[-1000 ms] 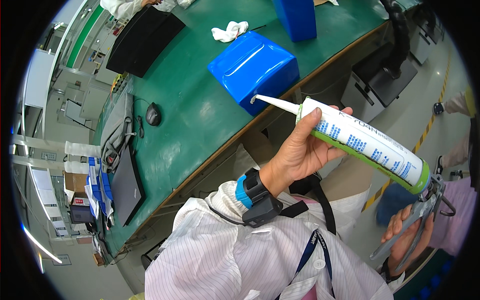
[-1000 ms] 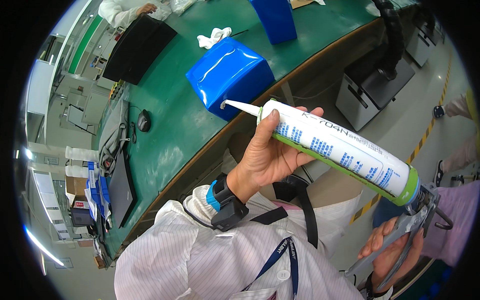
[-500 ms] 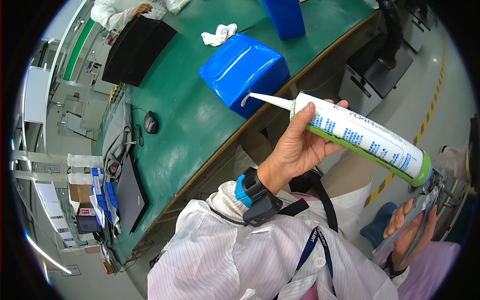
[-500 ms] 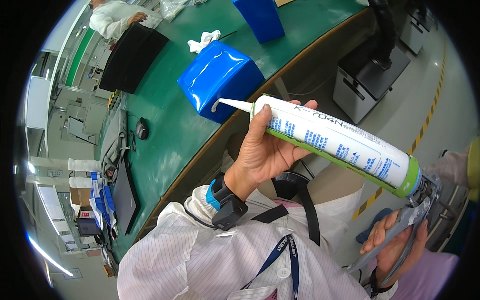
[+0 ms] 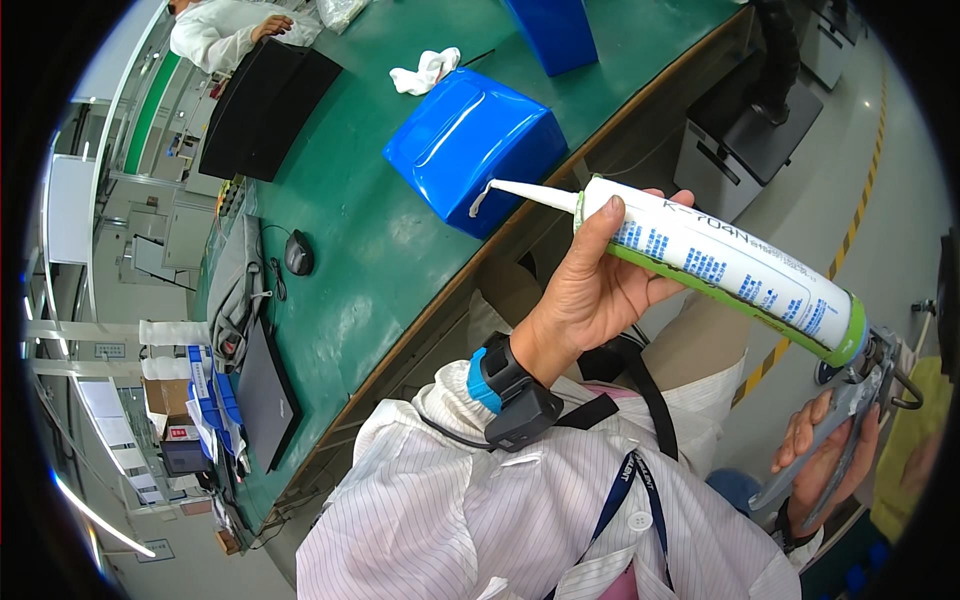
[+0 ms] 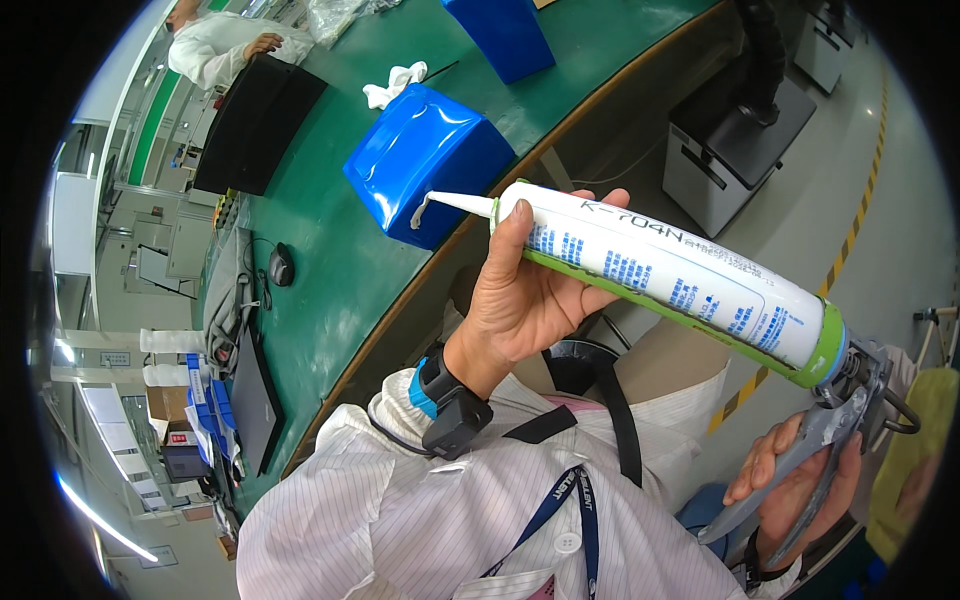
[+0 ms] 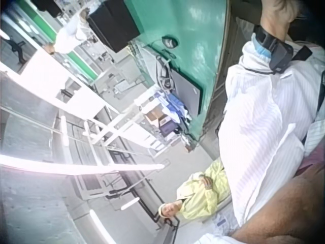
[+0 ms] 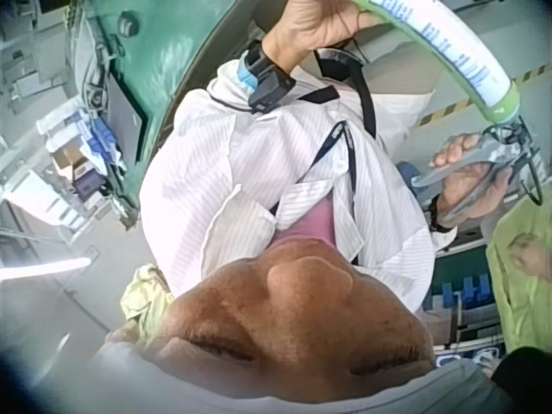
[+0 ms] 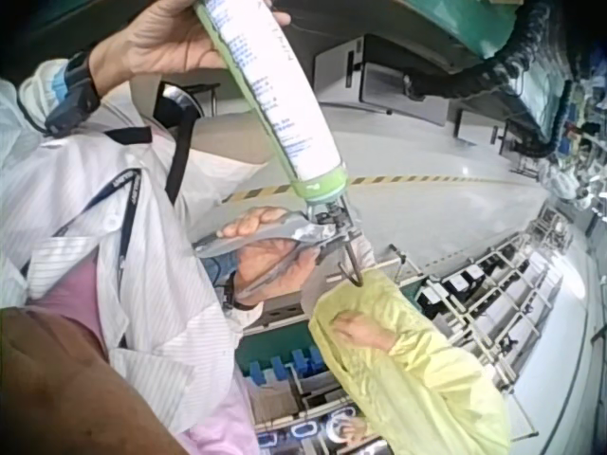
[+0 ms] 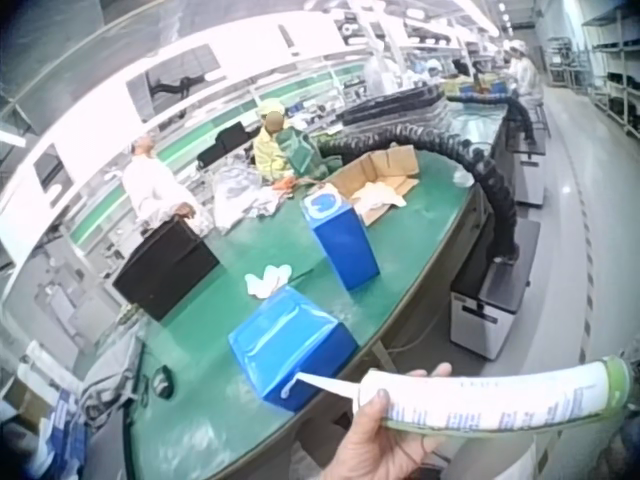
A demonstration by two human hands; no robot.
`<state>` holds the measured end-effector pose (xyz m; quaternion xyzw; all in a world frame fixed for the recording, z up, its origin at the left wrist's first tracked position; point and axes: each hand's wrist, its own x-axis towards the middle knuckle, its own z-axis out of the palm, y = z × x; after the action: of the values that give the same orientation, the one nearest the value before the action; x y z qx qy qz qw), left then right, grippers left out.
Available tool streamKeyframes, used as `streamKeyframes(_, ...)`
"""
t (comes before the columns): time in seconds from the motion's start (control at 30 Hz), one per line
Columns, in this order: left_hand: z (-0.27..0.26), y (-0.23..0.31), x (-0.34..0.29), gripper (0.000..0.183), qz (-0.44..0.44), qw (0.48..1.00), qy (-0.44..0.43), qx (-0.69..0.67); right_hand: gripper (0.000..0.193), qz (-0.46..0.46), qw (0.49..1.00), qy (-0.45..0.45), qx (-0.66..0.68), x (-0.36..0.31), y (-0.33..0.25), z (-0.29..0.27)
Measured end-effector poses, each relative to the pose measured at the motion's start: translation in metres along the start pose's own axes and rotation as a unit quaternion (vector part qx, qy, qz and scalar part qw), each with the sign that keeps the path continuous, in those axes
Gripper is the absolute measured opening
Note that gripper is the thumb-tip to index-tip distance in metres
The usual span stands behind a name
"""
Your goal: Applying sealant from a cartridge gun to blue rectangular battery or electronic components and wiping excess with a cloth.
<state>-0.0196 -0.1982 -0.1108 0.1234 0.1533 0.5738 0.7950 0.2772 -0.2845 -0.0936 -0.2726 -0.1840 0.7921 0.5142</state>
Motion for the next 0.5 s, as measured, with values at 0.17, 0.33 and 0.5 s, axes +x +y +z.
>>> streamKeyframes(0.17, 0.004, 0.0, -0.004, 0.056, 0.002, 1.0, 0.017, 0.005, 0.068, 0.001, 1.0, -0.011, -0.01, 0.001, -0.003, 0.0)
streamKeyframes(0.33, 0.002, 0.003, -0.01, 0.057, 0.0, 1.0, 0.021, 0.014, 0.066, 0.016, 0.999, -0.019, -0.031, 0.003, -0.005, 0.002)
streamKeyframes(0.5, 0.004, 0.001, -0.006, 0.057, -0.002, 1.0, 0.024, 0.009, 0.069, 0.01, 1.0, 0.011, -0.014, 0.0, -0.005, 0.005)
